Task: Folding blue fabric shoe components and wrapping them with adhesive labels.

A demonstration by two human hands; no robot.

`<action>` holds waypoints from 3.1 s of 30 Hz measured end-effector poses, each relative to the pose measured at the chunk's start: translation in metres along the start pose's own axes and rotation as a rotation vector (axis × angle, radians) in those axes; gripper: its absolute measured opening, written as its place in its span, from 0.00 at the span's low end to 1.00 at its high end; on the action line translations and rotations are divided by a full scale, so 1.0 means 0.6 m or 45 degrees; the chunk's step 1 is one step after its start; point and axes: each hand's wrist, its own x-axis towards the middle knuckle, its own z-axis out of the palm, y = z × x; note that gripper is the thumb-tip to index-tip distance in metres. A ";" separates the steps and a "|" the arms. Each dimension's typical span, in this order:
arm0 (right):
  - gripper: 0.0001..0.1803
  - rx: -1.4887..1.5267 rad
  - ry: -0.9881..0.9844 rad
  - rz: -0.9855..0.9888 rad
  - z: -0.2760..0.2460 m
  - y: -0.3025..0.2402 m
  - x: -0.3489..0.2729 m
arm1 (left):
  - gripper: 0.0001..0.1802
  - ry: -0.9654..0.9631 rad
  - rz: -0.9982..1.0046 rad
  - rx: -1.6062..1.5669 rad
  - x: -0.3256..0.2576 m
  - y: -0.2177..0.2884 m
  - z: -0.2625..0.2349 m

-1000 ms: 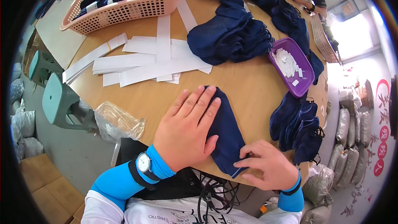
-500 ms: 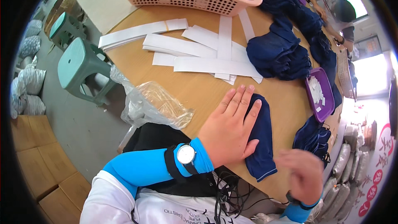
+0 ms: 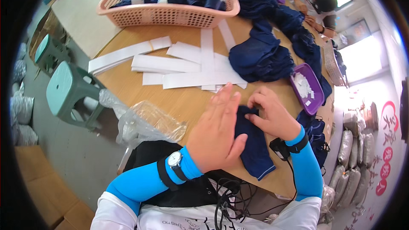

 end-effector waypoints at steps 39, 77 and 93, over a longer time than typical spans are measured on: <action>0.15 -0.090 0.299 0.110 0.001 0.006 -0.122 | 0.37 -0.337 0.229 -0.002 0.010 0.024 -0.016; 0.23 -0.301 0.692 0.247 0.184 -0.117 -0.223 | 0.48 -0.470 0.225 0.532 -0.042 0.065 0.047; 0.10 0.992 1.456 0.188 0.232 -0.055 -0.350 | 0.48 -0.489 0.531 0.690 -0.057 0.011 0.056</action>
